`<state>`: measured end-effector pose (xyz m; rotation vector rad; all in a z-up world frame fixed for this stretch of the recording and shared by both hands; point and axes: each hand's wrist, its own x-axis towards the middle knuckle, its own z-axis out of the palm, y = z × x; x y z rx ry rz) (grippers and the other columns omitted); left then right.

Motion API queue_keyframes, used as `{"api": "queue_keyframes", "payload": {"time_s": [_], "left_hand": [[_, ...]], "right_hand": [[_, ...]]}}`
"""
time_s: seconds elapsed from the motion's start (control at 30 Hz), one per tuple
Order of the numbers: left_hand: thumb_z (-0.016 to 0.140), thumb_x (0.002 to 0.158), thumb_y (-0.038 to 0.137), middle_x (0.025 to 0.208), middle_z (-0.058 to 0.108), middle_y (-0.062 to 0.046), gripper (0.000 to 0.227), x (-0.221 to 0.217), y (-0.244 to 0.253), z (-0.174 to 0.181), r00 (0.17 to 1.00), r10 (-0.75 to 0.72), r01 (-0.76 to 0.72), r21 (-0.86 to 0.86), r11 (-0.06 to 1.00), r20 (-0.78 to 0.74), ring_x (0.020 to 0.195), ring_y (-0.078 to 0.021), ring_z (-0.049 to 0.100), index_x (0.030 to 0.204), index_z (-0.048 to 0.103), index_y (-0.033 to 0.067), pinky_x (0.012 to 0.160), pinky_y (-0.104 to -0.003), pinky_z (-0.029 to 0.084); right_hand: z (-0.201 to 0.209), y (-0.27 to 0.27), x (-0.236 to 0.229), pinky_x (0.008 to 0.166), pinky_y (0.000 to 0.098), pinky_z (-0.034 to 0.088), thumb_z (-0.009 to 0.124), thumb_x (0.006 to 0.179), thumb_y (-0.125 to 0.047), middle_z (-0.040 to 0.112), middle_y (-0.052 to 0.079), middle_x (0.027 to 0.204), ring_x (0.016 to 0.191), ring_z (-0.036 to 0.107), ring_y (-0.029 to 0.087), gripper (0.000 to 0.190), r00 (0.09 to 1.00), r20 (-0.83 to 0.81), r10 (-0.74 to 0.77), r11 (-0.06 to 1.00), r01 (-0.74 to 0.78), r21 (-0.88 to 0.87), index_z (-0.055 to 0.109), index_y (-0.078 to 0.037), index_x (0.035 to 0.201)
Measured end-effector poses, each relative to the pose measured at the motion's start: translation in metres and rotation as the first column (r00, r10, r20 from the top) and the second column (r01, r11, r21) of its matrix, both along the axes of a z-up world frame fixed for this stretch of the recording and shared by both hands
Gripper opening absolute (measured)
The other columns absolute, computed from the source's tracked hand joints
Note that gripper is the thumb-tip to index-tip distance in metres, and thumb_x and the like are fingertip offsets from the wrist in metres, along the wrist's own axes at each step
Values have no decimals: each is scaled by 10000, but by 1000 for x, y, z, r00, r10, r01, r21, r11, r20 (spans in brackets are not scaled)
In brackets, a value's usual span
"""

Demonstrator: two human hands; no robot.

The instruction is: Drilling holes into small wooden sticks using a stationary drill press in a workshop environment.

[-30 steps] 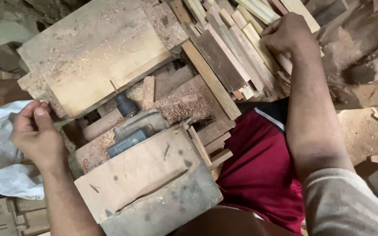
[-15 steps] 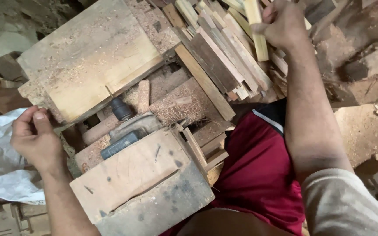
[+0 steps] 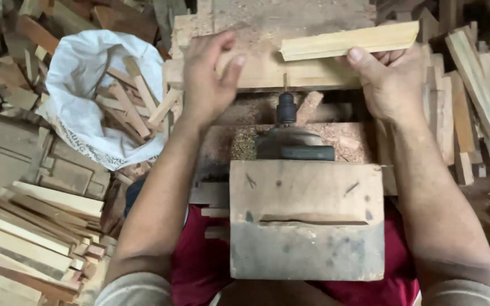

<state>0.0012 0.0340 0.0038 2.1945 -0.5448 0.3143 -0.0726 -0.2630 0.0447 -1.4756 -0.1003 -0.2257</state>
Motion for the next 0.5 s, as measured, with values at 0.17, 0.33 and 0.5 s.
{"api": "queue_keyframes", "payload": {"time_s": [0.17,0.33,0.5], "left_hand": [[600,1023,320,1249,690,-81,361,12,-19,-5,989,-125,133,118,984,-72,1168,-284,600,1347,563,167,1022,-510,442],[663,979,232,1105,674,-82,206,15,-24,-12,983,-186,185,114,976,3,1069,-249,577,1135,664,98,962,-450,459],[620,922,51,1092,657,-111,296,8,-35,-14,968,-246,228,211,950,60,1060,-293,559,1219,626,49,947,-441,423]], "right_hand": [[-15,17,18,993,334,668,768,1007,-159,681,37,1055,1012,723,176,253,989,-78,124,990,-128,-52,542,-122,1115],[16,15,8,981,337,668,761,933,120,647,157,1330,1184,697,242,439,986,-143,-86,911,20,-411,483,-50,1226],[-33,-10,25,1037,530,428,950,949,-367,762,224,1271,1173,653,356,590,901,377,216,419,263,-869,761,32,1340]]}}
